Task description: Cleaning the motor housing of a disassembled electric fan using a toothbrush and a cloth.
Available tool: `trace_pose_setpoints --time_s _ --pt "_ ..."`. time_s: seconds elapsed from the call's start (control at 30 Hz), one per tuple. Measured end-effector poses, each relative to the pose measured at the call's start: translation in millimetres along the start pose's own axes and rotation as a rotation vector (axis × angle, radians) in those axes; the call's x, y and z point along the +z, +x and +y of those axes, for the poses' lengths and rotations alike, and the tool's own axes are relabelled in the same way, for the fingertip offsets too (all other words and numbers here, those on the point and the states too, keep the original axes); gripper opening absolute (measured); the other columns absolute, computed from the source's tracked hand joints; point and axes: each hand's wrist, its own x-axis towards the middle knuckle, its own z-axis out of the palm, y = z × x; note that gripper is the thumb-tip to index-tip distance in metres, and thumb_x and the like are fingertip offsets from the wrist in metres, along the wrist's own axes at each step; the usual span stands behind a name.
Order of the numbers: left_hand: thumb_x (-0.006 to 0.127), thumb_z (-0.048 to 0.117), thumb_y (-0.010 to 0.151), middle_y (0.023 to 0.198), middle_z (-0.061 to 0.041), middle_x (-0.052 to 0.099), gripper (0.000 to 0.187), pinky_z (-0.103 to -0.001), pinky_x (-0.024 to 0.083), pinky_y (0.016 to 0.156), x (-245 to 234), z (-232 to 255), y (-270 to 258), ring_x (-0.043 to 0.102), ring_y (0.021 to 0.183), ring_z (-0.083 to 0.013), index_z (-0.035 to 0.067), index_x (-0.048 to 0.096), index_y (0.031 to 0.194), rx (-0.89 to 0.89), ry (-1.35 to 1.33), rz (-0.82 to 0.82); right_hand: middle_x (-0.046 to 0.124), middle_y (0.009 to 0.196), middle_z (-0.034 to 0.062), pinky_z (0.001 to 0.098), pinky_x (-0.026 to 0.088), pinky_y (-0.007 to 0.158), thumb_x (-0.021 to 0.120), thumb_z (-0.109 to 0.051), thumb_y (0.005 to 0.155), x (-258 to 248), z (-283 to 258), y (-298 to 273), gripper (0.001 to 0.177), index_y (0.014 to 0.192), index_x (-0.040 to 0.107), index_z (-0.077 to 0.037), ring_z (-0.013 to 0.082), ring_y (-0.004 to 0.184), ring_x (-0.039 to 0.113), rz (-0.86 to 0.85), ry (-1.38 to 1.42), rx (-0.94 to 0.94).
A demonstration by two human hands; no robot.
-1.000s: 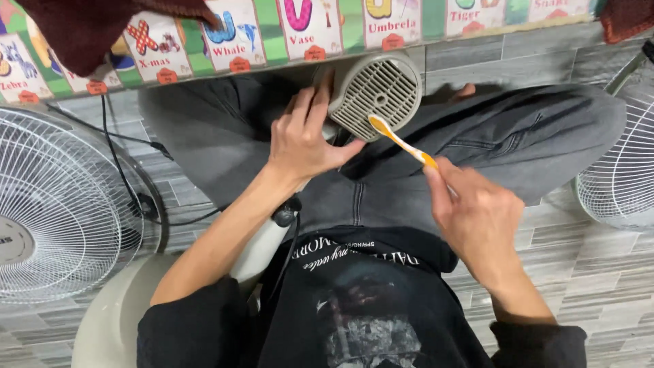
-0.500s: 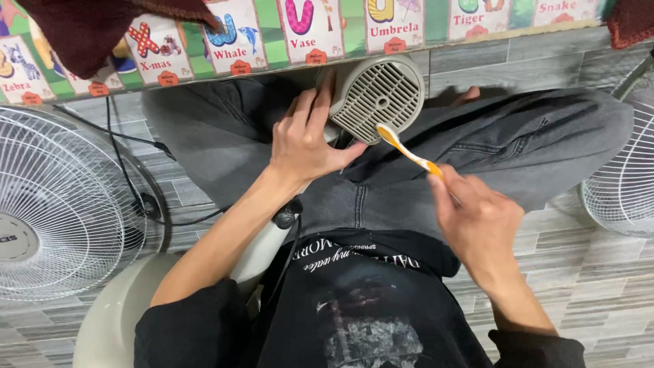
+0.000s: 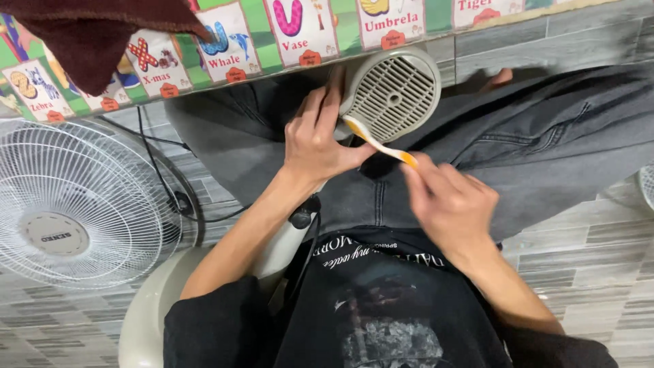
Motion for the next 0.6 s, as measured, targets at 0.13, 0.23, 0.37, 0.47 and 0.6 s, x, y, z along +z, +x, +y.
trace_pose_setpoints --time_s 0.13,0.23,0.37,0.47,0.6 --pt "0.068 0.084 0.07 0.099 -0.006 0.069 0.091 -0.03 0.063 0.074 -0.7 -1.9 -0.6 0.076 0.082 -0.0244 0.008 0.072 0.119 -0.001 0.023 0.003 0.053 0.061 -0.0007 0.0296 0.052 0.052 0.08 -0.023 0.096 7.3 -10.3 7.2 0.006 0.099 0.08 -0.018 0.0201 0.05 0.061 0.034 0.076 0.006" --pt "0.077 0.078 0.068 0.102 -0.009 0.069 0.089 -0.033 0.063 0.075 2.5 -0.7 -1.7 0.074 0.087 -0.0271 0.008 0.071 0.123 0.009 0.001 0.011 0.05 0.062 -0.0013 0.0289 0.052 0.054 0.077 -0.026 0.099 5.7 7.4 -20.4 0.01 0.103 0.081 -0.017 0.0199 0.051 0.06 0.042 0.047 0.027" --pt "0.07 0.081 0.071 0.102 -0.008 0.069 0.088 -0.032 0.063 0.075 3.3 0.3 -5.5 0.075 0.087 -0.0256 0.009 0.072 0.121 0.001 0.034 -0.001 0.051 0.062 -0.0032 0.0269 0.052 0.055 0.077 -0.025 0.099 12.9 -1.3 -4.2 0.009 0.102 0.08 -0.018 0.0185 0.053 0.06 0.066 0.031 0.024" --pt "0.084 0.075 0.061 0.1 -0.012 0.069 0.089 -0.033 0.063 0.074 2.5 -1.2 -2.3 0.075 0.083 -0.0311 0.004 0.072 0.114 -0.001 -0.013 -0.003 0.051 0.062 -0.0007 0.0296 0.053 0.054 0.078 -0.023 0.1 16.4 0.3 -3.5 0.008 0.1 0.08 -0.016 0.0215 0.053 0.062 0.106 0.114 0.044" --pt "0.094 0.055 0.063 0.114 -0.016 0.068 0.092 -0.035 0.064 0.074 -15.0 6.7 5.2 0.074 0.087 -0.0291 -0.001 0.064 0.129 -0.031 -0.057 -0.158 0.054 0.063 -0.0005 0.0298 0.043 0.049 0.081 -0.01 0.097 -6.0 -0.8 -11.8 0.006 0.101 0.081 -0.007 0.0169 0.049 0.05 -0.026 0.144 0.102"
